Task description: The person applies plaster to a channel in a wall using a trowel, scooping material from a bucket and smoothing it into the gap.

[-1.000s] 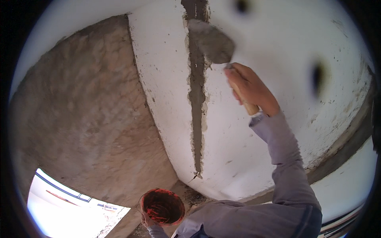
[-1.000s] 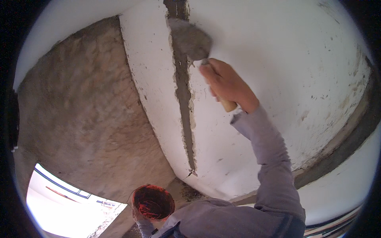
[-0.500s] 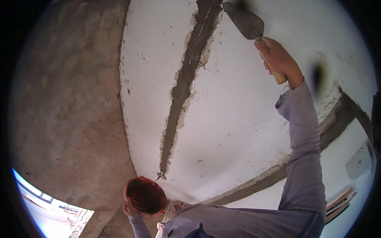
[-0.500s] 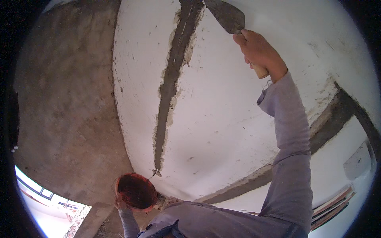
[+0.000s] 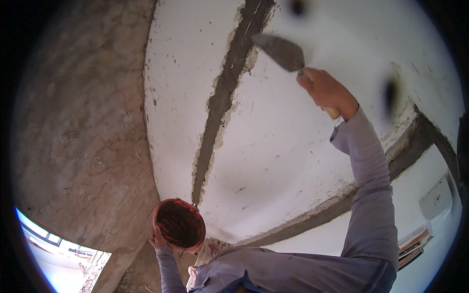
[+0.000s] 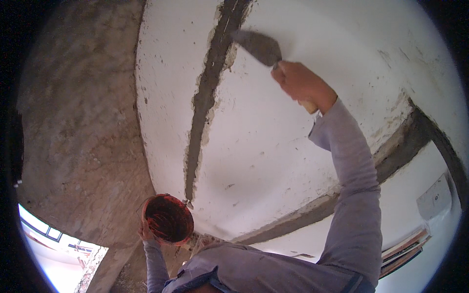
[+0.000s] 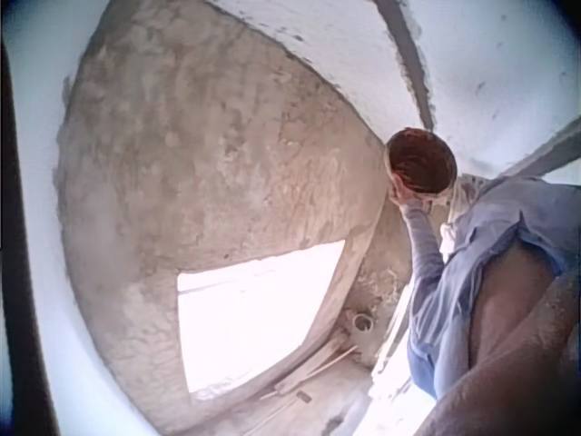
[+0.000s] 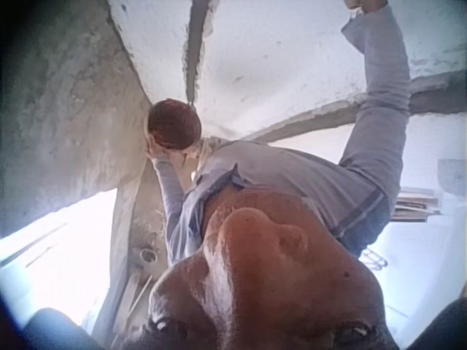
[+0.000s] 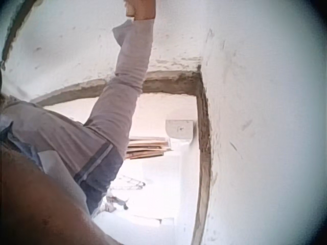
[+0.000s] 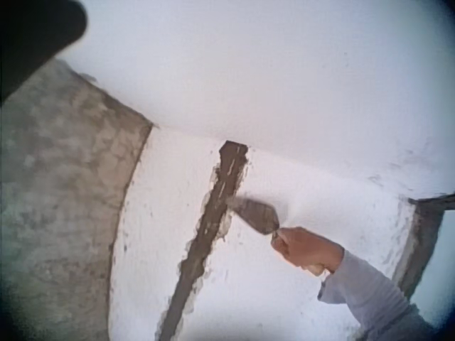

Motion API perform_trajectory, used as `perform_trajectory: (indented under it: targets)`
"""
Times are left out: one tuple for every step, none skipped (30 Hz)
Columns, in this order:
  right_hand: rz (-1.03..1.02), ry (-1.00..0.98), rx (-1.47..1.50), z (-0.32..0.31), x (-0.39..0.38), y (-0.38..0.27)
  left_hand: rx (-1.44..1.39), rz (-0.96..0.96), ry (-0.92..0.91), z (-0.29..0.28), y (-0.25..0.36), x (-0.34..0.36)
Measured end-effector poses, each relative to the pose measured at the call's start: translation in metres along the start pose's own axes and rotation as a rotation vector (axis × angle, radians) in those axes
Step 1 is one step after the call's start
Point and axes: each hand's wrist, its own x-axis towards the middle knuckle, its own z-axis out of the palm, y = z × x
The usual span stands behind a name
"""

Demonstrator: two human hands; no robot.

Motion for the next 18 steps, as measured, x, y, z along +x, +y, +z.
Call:
perform_trajectory:
  targets:
    - [-0.015,-0.052,-0.016,0.004,-0.002,0.0,0.025,0.008,0.001,-0.001,-0.001,0.0]
    - [-0.076,-0.112,-0.054,0.012,-0.001,0.01,-0.013,0.015,0.013,-0.001,-0.003,-0.001]
    - [-0.043,-0.062,-0.014,0.012,-0.005,0.012,-0.05,0.022,0.027,-0.001,-0.005,-0.002]
    - [-0.005,-0.014,0.024,0.011,-0.012,0.011,-0.088,0.025,0.037,0.002,-0.005,-0.004]
    - [0.032,0.035,0.062,0.009,-0.015,0.012,-0.08,0.012,0.039,0.004,-0.006,-0.005]
    - [0.018,0.11,0.14,0.002,-0.008,0.02,-0.072,0.0,0.042,0.006,-0.006,-0.005]
    - [-0.01,0.207,0.086,-0.004,0.001,0.021,-0.066,-0.011,0.044,0.009,-0.006,-0.006]
    - [0.012,0.19,0.171,-0.008,0.005,0.02,-0.066,-0.025,0.052,0.014,-0.002,-0.007]
    - [0.032,0.174,0.255,-0.01,0.007,0.018,-0.069,-0.038,0.059,0.02,0.003,-0.01]
    - [0.036,0.093,0.181,-0.009,0.004,0.01,-0.082,-0.048,0.073,0.029,0.009,-0.015]
    - [0.031,0.012,0.111,-0.004,-0.002,-0.001,-0.093,-0.051,0.095,0.034,0.018,-0.018]
    - [0.025,-0.066,0.037,0.0,-0.008,-0.012,-0.11,-0.052,0.117,0.036,0.022,-0.02]
    - [0.048,-0.17,-0.021,0.007,-0.007,0.0,-0.11,-0.059,0.13,0.043,0.025,-0.021]
    - [0.049,-0.163,0.013,0.01,-0.005,0.005,-0.098,-0.061,0.131,0.04,0.022,-0.021]
    - [0.05,-0.156,0.048,0.012,-0.002,0.009,-0.086,-0.045,0.122,0.033,0.015,-0.019]
    - [0.025,-0.044,0.128,0.005,0.004,0.009,-0.073,-0.026,0.104,0.026,0.009,-0.017]
    - [-0.002,0.074,0.203,-0.006,0.015,0.006,-0.07,-0.011,0.082,0.02,0.002,-0.014]
    - [-0.035,0.13,0.24,-0.019,0.025,-0.005,-0.068,0.006,0.068,0.014,-0.005,-0.012]
